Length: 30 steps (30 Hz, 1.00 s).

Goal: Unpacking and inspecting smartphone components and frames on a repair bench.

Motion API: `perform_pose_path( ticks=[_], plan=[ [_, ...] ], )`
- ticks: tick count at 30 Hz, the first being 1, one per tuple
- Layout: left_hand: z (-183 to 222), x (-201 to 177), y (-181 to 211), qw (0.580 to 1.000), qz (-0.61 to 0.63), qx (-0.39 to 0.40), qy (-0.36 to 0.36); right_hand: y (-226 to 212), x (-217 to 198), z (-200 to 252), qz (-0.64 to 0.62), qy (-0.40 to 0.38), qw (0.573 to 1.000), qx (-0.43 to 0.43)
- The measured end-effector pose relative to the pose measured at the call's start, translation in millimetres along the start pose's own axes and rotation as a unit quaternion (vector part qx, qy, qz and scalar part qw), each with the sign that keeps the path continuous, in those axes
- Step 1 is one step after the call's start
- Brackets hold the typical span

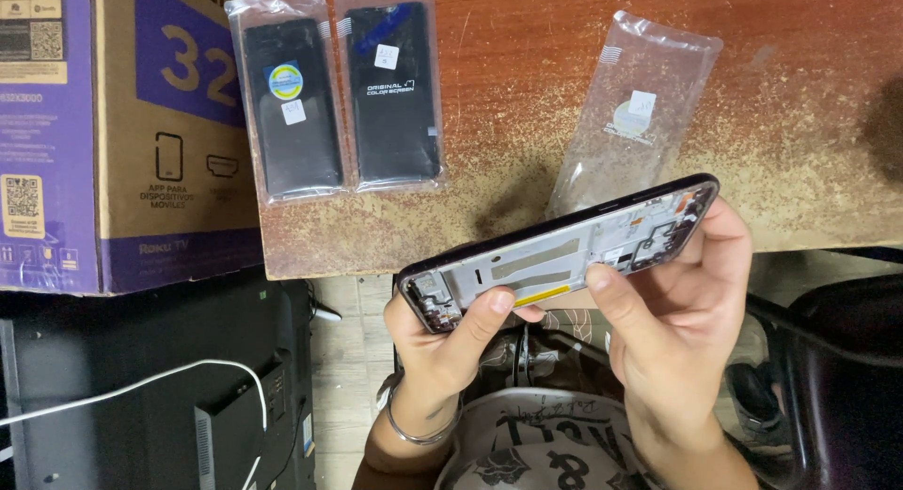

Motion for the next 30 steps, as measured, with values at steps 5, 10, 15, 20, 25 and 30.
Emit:
perform_pose_path(
  ticks=[5,10,15,20,25,30],
  plan=[
    [0,0,5,0.997,-0.082,-0.013,-0.008,2,1,1,-0.014,0.004,1.0,-0.008],
    [0,-1,9,0.993,-0.114,-0.005,-0.014,3,2,2,-0.009,0.014,1.0,-0.009],
    [0,-2,12,0.988,-0.149,-0.009,-0.025,5,2,3,-0.01,0.012,1.0,-0.01],
    [0,-3,8,0.988,-0.156,0.006,-0.017,9,1,1,-0.003,-0.006,1.0,-0.01],
    [0,-5,3,0.995,-0.094,-0.013,0.017,8,-14,3,-0.009,-0.043,0.999,0.007],
    [-8,-15,5,0.999,-0.023,-0.001,0.049,8,-83,18,0.08,-0.202,0.974,0.064]
  ],
)
Point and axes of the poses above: each hand's wrist, its own z-axis away from the middle knuckle, its own x-axis out of the palm, y = z × x, the point moved 2 cm from there along -z, towards the middle knuckle, and after that the axes turned 15 degrees about -y, right-handed, at the moved point
